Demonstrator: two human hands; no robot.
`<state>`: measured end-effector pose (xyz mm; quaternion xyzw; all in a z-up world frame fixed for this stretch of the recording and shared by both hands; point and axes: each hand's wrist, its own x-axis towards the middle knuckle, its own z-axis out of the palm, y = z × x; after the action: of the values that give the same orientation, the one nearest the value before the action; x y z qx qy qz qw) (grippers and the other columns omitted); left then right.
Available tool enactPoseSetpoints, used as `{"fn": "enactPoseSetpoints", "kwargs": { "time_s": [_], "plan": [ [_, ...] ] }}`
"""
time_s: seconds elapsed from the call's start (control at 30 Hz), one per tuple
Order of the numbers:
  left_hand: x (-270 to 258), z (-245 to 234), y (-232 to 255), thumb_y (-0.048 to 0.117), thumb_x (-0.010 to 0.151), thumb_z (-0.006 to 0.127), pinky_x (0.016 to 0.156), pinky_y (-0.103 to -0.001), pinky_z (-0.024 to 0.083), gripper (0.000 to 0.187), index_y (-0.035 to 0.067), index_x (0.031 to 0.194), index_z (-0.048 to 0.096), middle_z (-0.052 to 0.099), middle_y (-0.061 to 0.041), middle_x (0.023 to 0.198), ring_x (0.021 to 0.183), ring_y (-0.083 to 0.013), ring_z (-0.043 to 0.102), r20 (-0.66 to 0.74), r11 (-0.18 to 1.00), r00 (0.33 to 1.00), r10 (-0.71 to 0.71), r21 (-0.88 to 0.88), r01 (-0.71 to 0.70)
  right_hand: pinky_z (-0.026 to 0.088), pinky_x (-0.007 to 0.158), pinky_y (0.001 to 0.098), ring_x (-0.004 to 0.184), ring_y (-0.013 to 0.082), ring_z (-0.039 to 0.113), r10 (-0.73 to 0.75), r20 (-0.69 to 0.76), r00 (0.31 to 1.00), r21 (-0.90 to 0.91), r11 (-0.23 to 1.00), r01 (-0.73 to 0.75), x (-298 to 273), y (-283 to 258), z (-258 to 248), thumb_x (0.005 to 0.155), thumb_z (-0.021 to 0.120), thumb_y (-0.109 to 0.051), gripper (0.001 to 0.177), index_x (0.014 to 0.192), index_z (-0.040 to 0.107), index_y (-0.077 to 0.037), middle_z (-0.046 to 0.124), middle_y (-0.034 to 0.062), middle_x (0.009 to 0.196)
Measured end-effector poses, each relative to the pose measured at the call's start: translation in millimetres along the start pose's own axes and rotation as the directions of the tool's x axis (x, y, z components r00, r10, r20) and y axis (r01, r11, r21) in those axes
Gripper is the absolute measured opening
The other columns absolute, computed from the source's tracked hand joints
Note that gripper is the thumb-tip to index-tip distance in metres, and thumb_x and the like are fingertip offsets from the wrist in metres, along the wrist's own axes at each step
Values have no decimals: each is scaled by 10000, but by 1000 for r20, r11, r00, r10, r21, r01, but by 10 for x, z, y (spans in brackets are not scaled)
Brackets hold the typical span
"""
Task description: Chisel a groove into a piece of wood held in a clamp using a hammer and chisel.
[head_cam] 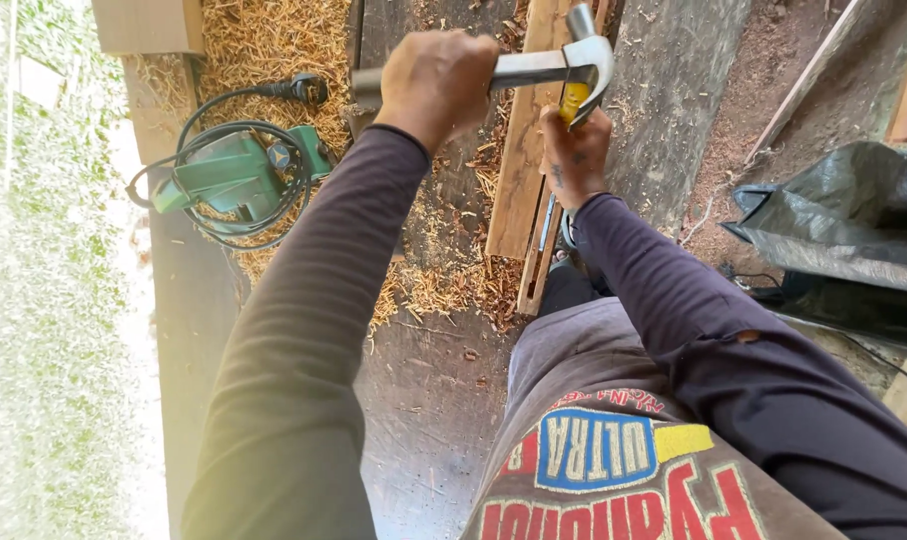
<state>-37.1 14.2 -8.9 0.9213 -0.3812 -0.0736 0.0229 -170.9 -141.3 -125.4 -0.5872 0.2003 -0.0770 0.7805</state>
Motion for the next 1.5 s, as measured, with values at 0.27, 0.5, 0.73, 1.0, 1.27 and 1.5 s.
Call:
{"fn": "enactPoseSetpoints", "kwargs": {
  "time_s": [0.27,0.5,0.73,1.0,1.27,1.5],
  "plan": [
    [114,108,-4,84,910,672,534,-391,592,84,98,933,750,737,-123,735,567,-220,714,-22,998,998,-55,-19,55,443,410,254,493,64,489,40,-23,999,-6,999,-40,-45,-58,24,998,645,-110,145,890,553,-81,517,-42,664],
    [89,280,8,119,952,681,499,-361,579,88,77,942,758,734,-105,701,520,-189,697,-106,990,991,-78,-127,65,483,391,258,484,62,526,15,-20,1000,-71,997,-17,-61,-85,-10,978,622,-102,104,888,571,-89,556,-42,658],
    [-62,237,-9,124,924,675,526,-393,580,63,117,920,738,728,-111,713,567,-217,706,1,994,1000,22,108,-22,447,413,241,516,49,474,71,-13,997,-47,996,-71,-239,108,-56,1003,662,-114,186,888,516,-99,520,-41,685],
    [-91,-60,42,151,919,692,564,-411,575,63,96,949,700,700,-90,688,555,-227,703,-19,972,985,-173,-164,167,416,399,234,507,46,460,19,32,999,26,999,-20,-15,34,-49,988,686,-94,214,898,494,-124,501,-61,704],
    [-138,32,83,139,882,711,567,-408,581,32,113,899,718,717,-107,688,572,-237,710,-84,997,996,-37,-72,31,399,402,241,488,55,497,9,30,1000,-24,1000,-8,-170,-93,22,1024,645,-129,167,884,559,-99,516,-54,652],
    [-69,107,68,125,940,676,493,-384,574,75,73,913,722,719,-100,657,503,-206,706,-92,968,984,-153,-213,131,440,403,236,516,45,501,-18,-5,1000,-66,998,17,-118,4,-6,992,659,-96,139,910,547,-99,529,-56,683]
  ]
}}
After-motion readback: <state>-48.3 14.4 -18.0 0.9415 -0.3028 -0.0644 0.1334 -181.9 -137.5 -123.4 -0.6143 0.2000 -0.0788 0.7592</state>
